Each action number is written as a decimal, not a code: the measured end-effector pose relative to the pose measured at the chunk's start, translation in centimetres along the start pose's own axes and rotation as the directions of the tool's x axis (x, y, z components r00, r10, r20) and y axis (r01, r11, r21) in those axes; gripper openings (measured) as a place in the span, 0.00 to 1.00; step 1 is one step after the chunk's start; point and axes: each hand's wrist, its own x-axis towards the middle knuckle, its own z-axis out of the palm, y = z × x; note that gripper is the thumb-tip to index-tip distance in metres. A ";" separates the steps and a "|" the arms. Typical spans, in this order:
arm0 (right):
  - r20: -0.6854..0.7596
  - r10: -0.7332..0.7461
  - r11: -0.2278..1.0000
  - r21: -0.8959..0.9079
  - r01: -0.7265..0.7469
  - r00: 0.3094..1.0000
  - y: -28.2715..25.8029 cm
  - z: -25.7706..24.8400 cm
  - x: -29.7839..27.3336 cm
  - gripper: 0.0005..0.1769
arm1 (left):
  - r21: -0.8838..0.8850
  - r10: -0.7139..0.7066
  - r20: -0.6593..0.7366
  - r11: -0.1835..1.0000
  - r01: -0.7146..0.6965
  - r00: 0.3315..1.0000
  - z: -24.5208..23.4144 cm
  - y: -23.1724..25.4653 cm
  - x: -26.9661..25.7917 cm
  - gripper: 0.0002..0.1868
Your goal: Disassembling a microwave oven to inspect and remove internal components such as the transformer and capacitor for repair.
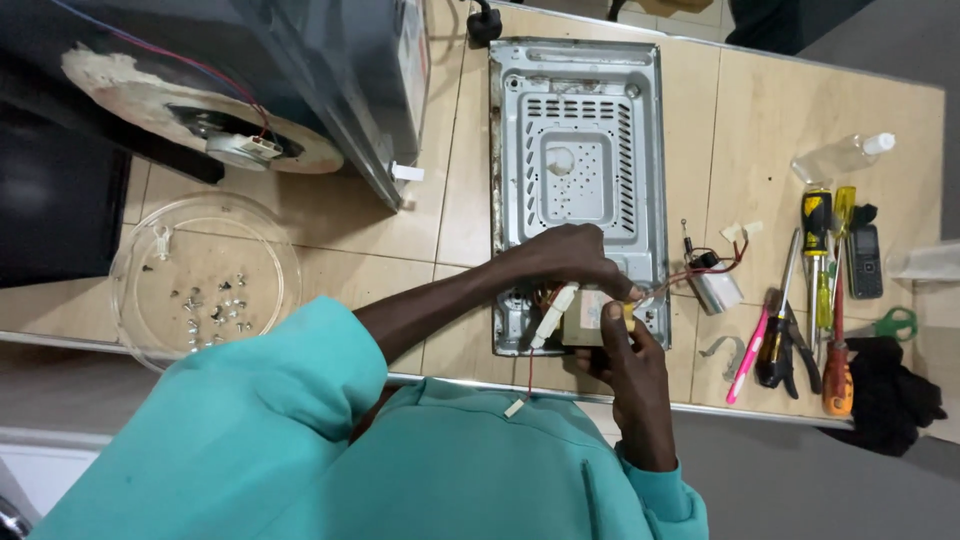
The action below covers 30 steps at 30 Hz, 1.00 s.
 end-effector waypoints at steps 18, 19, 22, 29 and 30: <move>-0.039 0.027 0.999 -0.019 -0.027 0.999 -1.4 1.2 -1.0 0.39 | -0.018 0.101 -0.086 0.995 -0.103 0.991 -1.5 -3.5 2.3 0.34; -0.056 0.051 0.998 -0.040 -0.053 0.997 -1.8 1.4 -1.1 0.41 | -0.043 0.100 -0.129 0.993 -0.106 0.987 -1.8 -3.6 2.1 0.34; -0.068 0.065 0.998 -0.021 -0.067 0.996 -1.0 1.4 -0.1 0.39 | -0.290 0.016 -0.165 0.955 -0.064 0.986 -3.0 -2.6 -1.3 0.33; -0.101 0.136 0.981 -0.127 -0.149 0.986 -2.7 2.5 -0.4 0.37 | -0.252 0.080 -0.560 0.932 -0.262 0.824 0.4 -9.3 -1.9 0.14; -0.111 0.154 0.976 -0.136 -0.168 0.982 -2.8 2.5 -0.2 0.38 | -0.224 0.142 -0.596 0.916 -0.334 0.791 1.3 -10.1 -2.1 0.12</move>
